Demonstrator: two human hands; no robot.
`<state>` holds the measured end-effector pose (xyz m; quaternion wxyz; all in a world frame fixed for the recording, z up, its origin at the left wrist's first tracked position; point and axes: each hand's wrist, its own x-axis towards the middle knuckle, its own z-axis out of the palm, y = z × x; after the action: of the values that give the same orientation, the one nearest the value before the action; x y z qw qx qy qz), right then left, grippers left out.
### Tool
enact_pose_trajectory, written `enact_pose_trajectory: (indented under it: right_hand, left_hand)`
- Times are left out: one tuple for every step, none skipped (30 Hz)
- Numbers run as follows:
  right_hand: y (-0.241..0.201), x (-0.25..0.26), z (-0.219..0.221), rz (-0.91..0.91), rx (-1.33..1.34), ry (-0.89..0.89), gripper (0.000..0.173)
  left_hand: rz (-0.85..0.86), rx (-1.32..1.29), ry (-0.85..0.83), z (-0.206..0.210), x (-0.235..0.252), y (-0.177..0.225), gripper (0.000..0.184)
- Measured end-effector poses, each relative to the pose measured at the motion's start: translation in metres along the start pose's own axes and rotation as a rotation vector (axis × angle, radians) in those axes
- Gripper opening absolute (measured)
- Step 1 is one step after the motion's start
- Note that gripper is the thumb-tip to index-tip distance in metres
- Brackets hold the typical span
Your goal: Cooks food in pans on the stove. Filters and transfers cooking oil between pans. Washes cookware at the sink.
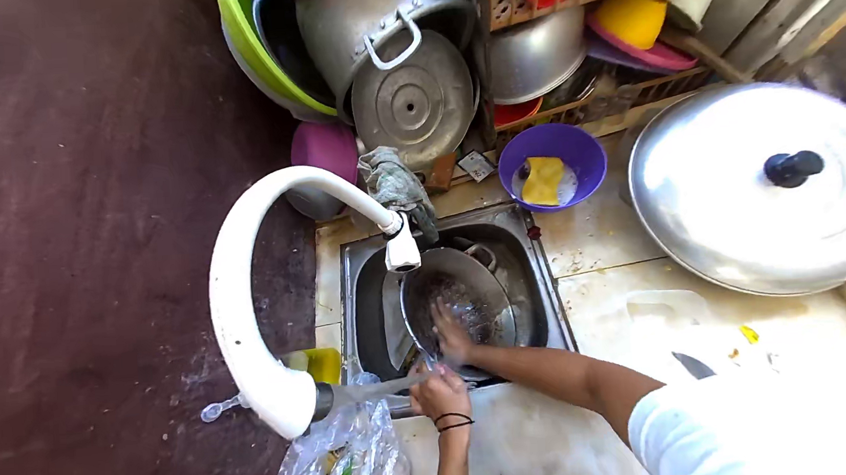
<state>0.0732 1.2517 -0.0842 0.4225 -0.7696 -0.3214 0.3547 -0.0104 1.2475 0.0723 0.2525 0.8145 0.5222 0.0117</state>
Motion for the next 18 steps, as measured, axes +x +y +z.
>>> enact_pose_trajectory:
  right_hand:
    - [0.001,-0.004,-0.006,-0.122,0.015,-0.113,0.069]
    - [0.009,-0.007,-0.020,-0.160,-0.060,-0.219,0.081]
    - [0.021,-0.010,-0.038,-0.083,-0.219,-0.299,0.087]
    - [0.033,-0.012,-0.058,0.058,-0.372,-0.352,0.088]
    - [0.039,-0.012,-0.079,0.196,-0.489,-0.375,0.082]
    - [0.033,-0.010,-0.100,0.297,-0.591,-0.385,0.067]
    - [0.015,-0.010,-0.121,0.368,-0.702,-0.409,0.052]
    - [-0.013,-0.011,-0.143,0.420,-0.762,-0.412,0.044]
    - [-0.046,-0.016,-0.170,0.436,-0.714,-0.335,0.039]
    - [-0.073,-0.020,-0.198,0.384,-0.618,-0.196,0.036]
    - [-0.090,-0.020,-0.225,0.285,-0.554,-0.030,0.033]
    - [-0.099,-0.015,-0.251,0.192,-0.519,0.152,0.030]
    - [-0.099,-0.007,-0.277,0.123,-0.515,0.327,0.030]
    - [-0.096,0.004,-0.302,0.113,-0.525,0.465,0.031]
    - [-0.088,0.015,-0.324,0.186,-0.524,0.539,0.035]
    - [-0.078,0.023,-0.341,0.295,-0.486,0.555,0.046]
    - [-0.065,0.030,-0.356,0.407,-0.422,0.524,0.066]
    - [-0.052,0.036,-0.365,0.503,-0.364,0.465,0.092]
  left_hand:
    - [-0.001,0.019,-0.008,-0.004,0.002,-0.001,0.021]
    - [-0.004,0.024,-0.012,-0.007,0.003,-0.002,0.023]
    - [-0.015,0.037,-0.018,-0.010,0.004,-0.002,0.024]
    - [-0.016,0.047,-0.030,-0.015,0.005,-0.001,0.026]
    - [-0.015,0.052,-0.045,-0.020,0.006,0.001,0.027]
    - [-0.014,0.055,-0.058,-0.026,0.008,0.005,0.027]
    - [-0.015,0.061,-0.070,-0.030,0.009,0.010,0.027]
    - [-0.017,0.076,-0.088,-0.032,0.010,0.015,0.028]
    - [-0.012,0.099,-0.114,-0.034,0.010,0.020,0.031]
    - [-0.006,0.129,-0.148,-0.036,0.010,0.025,0.035]
    - [0.011,0.147,-0.171,-0.038,0.010,0.028,0.039]
    - [0.028,0.163,-0.196,-0.039,0.009,0.033,0.040]
    - [0.044,0.163,-0.215,-0.039,0.007,0.037,0.038]
    - [0.052,0.153,-0.233,-0.039,0.003,0.041,0.037]
    - [0.047,0.140,-0.256,-0.039,-0.001,0.044,0.036]
    - [0.038,0.133,-0.274,-0.039,-0.005,0.049,0.035]
    - [0.027,0.132,-0.285,-0.039,-0.008,0.054,0.035]
    - [0.019,0.130,-0.293,-0.040,-0.011,0.058,0.035]
